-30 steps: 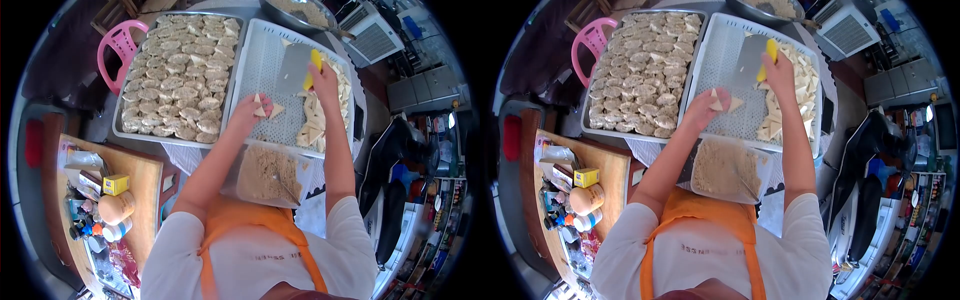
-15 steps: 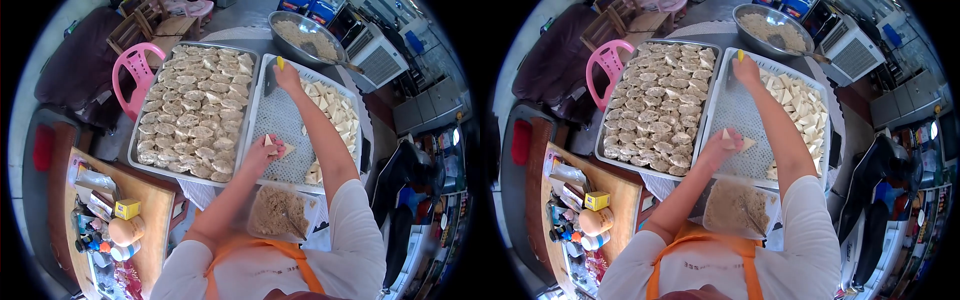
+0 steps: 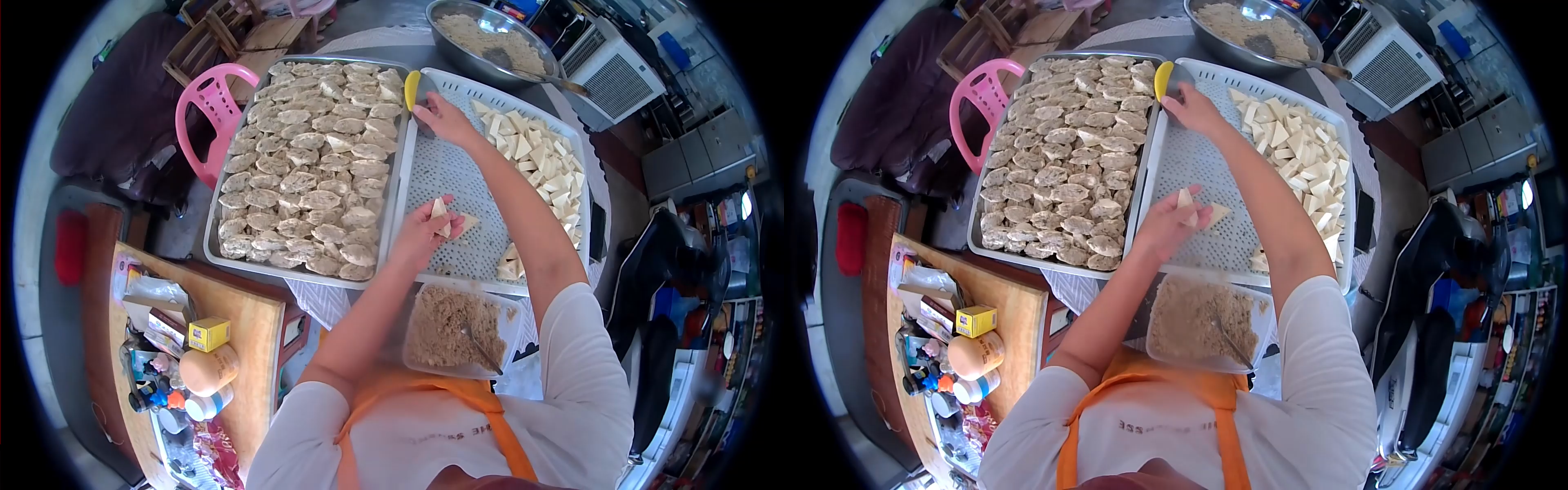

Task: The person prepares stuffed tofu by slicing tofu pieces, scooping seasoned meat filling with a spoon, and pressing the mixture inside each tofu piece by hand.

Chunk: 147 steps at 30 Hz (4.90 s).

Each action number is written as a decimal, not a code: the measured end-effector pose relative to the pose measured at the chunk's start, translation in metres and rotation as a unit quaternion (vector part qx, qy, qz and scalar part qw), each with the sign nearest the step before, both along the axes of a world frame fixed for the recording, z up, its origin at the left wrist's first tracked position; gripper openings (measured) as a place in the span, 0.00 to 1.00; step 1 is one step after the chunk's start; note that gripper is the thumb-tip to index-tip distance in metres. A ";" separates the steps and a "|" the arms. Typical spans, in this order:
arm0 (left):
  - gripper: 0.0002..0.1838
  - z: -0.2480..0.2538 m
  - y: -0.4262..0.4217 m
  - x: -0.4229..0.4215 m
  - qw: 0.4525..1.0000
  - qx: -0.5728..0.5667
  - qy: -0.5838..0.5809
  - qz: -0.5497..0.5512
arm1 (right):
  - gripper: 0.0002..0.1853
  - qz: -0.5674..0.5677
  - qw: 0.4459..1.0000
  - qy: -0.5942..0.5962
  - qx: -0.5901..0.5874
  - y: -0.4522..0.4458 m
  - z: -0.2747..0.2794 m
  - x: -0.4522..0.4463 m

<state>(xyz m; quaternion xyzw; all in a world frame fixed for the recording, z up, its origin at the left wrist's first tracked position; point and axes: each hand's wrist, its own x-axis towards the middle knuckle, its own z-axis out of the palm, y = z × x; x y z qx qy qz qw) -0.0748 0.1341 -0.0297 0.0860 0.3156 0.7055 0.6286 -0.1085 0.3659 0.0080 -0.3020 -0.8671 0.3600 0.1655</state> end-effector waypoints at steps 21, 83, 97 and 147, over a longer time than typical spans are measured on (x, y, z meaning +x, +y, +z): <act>0.15 0.007 0.001 0.001 0.997 0.016 0.060 0.036 | 0.13 -0.023 0.995 0.096 -0.014 -0.142 0.047 0.200; 0.13 0.057 -0.131 0.064 0.942 0.047 0.331 -0.033 | 0.12 -0.025 0.946 0.039 -0.321 -0.281 0.018 0.257; 0.21 0.062 -0.126 0.073 0.944 0.011 0.295 -0.148 | 0.14 -0.079 0.887 0.251 -0.380 -0.276 0.052 0.311; 0.11 0.052 -0.128 0.080 0.968 -0.011 0.230 -0.094 | 0.15 -0.183 0.914 0.259 -0.253 -0.285 0.056 0.313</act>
